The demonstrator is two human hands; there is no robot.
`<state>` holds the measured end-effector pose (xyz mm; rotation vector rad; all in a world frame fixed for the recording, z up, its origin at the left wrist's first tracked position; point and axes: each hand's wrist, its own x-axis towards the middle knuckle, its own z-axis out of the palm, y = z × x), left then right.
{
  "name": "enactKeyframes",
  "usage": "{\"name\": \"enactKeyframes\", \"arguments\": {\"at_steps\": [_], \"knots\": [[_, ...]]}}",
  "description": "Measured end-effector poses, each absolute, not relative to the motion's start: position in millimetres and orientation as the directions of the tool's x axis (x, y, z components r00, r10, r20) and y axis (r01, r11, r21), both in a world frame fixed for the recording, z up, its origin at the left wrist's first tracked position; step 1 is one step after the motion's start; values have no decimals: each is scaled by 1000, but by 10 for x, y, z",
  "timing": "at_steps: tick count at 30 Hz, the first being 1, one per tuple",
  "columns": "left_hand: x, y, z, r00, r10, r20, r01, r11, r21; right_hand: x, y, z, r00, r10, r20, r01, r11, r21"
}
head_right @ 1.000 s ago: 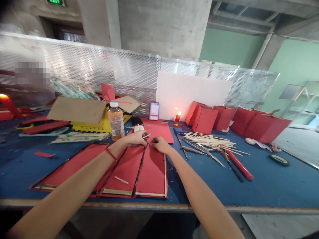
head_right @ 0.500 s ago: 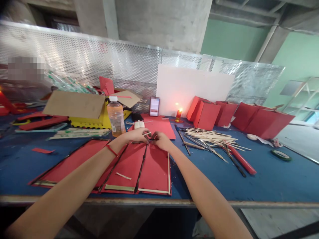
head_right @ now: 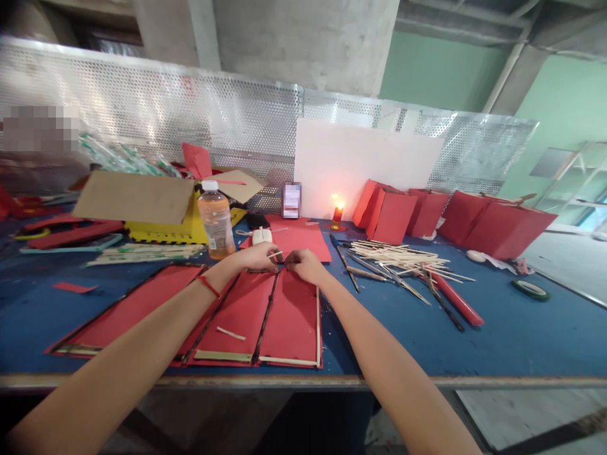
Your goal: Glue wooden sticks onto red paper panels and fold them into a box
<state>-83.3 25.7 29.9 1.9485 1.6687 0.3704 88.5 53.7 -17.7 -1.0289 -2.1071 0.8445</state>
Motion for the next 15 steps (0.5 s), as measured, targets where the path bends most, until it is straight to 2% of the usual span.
{"name": "enactKeyframes", "arguments": {"at_steps": [6,11,15], "knots": [[-822,292,251,221,971,-92,841,-142,522,874,530,-221,-471,847,245,456,472,-755],[-837,349,214,294,953,-67,828,-219,516,876,448,-208,-497,796,345,572,600,-560],[-844,382,165,273,962,-28,822,-218,526,895,400,-91,-482,796,366,663,604,-441]]}}
